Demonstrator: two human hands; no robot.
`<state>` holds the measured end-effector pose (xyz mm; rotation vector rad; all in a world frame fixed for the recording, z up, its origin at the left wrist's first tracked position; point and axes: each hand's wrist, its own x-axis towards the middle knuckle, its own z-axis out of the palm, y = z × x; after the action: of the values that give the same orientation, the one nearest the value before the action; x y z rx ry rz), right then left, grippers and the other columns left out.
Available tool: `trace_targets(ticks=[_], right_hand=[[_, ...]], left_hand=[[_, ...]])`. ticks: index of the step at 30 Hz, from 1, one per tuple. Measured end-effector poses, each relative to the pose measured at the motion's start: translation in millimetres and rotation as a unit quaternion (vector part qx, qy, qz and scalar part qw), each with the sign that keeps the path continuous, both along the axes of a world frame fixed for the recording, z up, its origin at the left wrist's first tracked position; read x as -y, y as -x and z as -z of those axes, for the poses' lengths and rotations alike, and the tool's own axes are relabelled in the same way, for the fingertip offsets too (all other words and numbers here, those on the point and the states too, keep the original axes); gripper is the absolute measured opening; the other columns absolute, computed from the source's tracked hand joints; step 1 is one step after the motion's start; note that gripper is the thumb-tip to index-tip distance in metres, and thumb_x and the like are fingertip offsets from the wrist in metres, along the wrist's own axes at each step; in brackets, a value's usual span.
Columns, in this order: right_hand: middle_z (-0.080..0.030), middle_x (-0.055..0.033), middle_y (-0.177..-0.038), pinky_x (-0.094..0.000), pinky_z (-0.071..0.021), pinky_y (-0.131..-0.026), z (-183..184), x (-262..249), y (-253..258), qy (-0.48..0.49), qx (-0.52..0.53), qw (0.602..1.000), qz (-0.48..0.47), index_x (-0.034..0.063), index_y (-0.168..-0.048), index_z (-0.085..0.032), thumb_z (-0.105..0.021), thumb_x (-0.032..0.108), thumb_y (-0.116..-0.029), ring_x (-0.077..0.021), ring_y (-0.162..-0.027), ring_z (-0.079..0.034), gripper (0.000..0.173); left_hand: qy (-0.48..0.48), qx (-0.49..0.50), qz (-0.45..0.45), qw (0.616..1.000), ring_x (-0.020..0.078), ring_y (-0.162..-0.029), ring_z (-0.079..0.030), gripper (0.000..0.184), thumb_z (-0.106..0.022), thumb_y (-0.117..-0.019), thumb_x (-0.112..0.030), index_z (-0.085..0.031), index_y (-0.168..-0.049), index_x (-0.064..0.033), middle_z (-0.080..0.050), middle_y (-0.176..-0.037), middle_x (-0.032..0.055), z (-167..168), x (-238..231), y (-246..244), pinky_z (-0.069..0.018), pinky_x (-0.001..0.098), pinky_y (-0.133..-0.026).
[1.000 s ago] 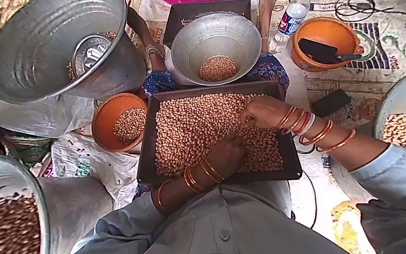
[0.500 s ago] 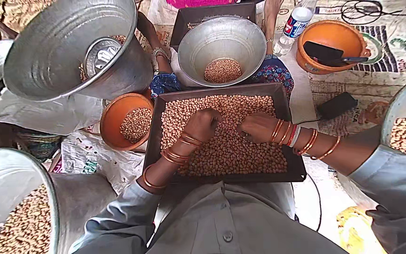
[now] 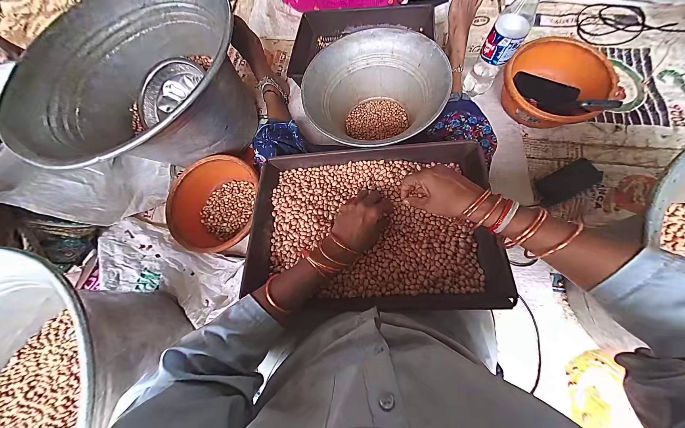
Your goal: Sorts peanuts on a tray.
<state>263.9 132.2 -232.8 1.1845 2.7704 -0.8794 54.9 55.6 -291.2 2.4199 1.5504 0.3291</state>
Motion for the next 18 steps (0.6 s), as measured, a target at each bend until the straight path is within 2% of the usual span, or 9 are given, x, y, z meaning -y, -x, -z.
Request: trace_targets(ticks=[2,5,8,9,11,13,15,17,18], right_hand=[[-0.074,-0.011,-0.1,-0.0532,-0.0542,-0.086,11,5,3,-0.032,0.034,0.998,-0.035,0.0124,-0.108,-0.075,-0.064,0.017,-0.0994,-0.031,-0.098,-0.07,0.015],[-0.074,-0.0114,-0.097,-0.0522,-0.0556,-0.081,18,9,3,-0.071,0.027,0.994,-0.08,0.0101,-0.104,-0.076,-0.065,0.013,-0.0974,-0.0313,-0.095,-0.071,0.013],[-0.073,-0.0109,-0.098,-0.0495,-0.0559,-0.082,26,12,5,-0.079,0.025,0.99,-0.11,0.0088,-0.105,-0.074,-0.065,0.013,-0.0976,-0.0298,-0.095,-0.071,0.012],[-0.073,-0.0108,-0.098,-0.0495,-0.0562,-0.081,28,14,6,-0.088,0.024,0.989,-0.113,0.0093,-0.104,-0.074,-0.065,0.013,-0.0981,-0.0297,-0.095,-0.071,0.012],[-0.073,-0.0116,-0.097,-0.0506,-0.0569,-0.078,30,15,6,-0.108,0.015,0.988,-0.108,0.0091,-0.103,-0.075,-0.063,0.012,-0.0986,-0.0307,-0.093,-0.071,0.013],[-0.072,-0.0126,-0.094,-0.0511,-0.0558,-0.074,26,14,5,-0.117,0.013,0.988,-0.096,0.0081,-0.101,-0.075,-0.061,0.011,-0.0997,-0.0319,-0.089,-0.071,0.014],[-0.072,-0.0134,-0.093,-0.0513,-0.0559,-0.072,23,9,3,-0.127,0.015,0.989,-0.078,0.0074,-0.101,-0.074,-0.059,0.01,-0.1,-0.0324,-0.087,-0.071,0.015],[-0.072,-0.0137,-0.096,-0.0521,-0.056,-0.074,18,4,3,-0.134,0.019,0.989,-0.051,0.0081,-0.103,-0.074,-0.059,0.011,-0.1007,-0.0329,-0.09,-0.071,0.016],[-0.072,-0.0142,-0.098,-0.0537,-0.0556,-0.074,15,2,3,-0.134,0.021,0.99,-0.035,0.0084,-0.104,-0.074,-0.059,0.011,-0.1004,-0.0341,-0.091,-0.071,0.016]], left_hand=[[0.004,0.0,-0.003,1.0,0.0368,-0.109,-0.068,0.02,-0.072,-0.0924,-0.016,-0.076,-0.111,-0.0104,-0.071,-0.113,0.0153,-1,1,-1,-0.0584,0.0539,-0.086],[0.006,-0.003,0.002,1.0,0.0368,-0.11,-0.068,0.02,-0.072,-0.0935,-0.019,-0.076,-0.112,-0.0102,-0.071,-0.113,0.0152,1,0,-3,-0.0586,0.0532,-0.086],[0.021,0.014,0.004,1.0,0.0348,-0.111,-0.068,0.018,-0.071,-0.0943,-0.017,-0.076,-0.109,-0.0092,-0.072,-0.114,0.014,-1,-2,-2,-0.0579,0.0531,-0.089],[0.038,0.038,-0.007,0.999,0.0327,-0.108,-0.07,0.017,-0.07,-0.0938,-0.015,-0.076,-0.108,-0.0089,-0.073,-0.113,0.013,-4,-3,0,-0.0582,0.0535,-0.088],[0.062,0.128,-0.047,0.989,0.0293,-0.088,-0.073,0.017,-0.067,-0.0911,-0.008,-0.075,-0.106,-0.0049,-0.074,-0.098,0.0137,-14,-11,11,-0.0591,0.0536,-0.078],[0.078,0.19,-0.097,0.974,0.0232,-0.076,-0.067,0.018,-0.058,-0.0939,-0.008,-0.07,-0.106,-0.0035,-0.07,-0.087,0.0113,-24,-23,26,-0.0549,0.0467,-0.071],[0.079,0.184,-0.133,0.971,0.0207,-0.069,-0.06,0.021,-0.054,-0.096,-0.009,-0.07,-0.108,-0.0049,-0.065,-0.079,0.0085,-31,-34,34,-0.0502,0.0439,-0.067],[0.05,0.13,-0.135,0.981,0.0273,-0.062,-0.059,0.017,-0.059,-0.0992,-0.011,-0.072,-0.109,-0.0045,-0.063,-0.071,0.012,-31,-39,35,-0.0508,0.0487,-0.062],[0.056,0.095,-0.137,0.984,0.0325,-0.069,-0.063,0.02,-0.059,-0.1007,-0.013,-0.073,-0.113,-0.0044,-0.066,-0.076,0.0154,-31,-44,31,-0.0531,0.0542,-0.069]])
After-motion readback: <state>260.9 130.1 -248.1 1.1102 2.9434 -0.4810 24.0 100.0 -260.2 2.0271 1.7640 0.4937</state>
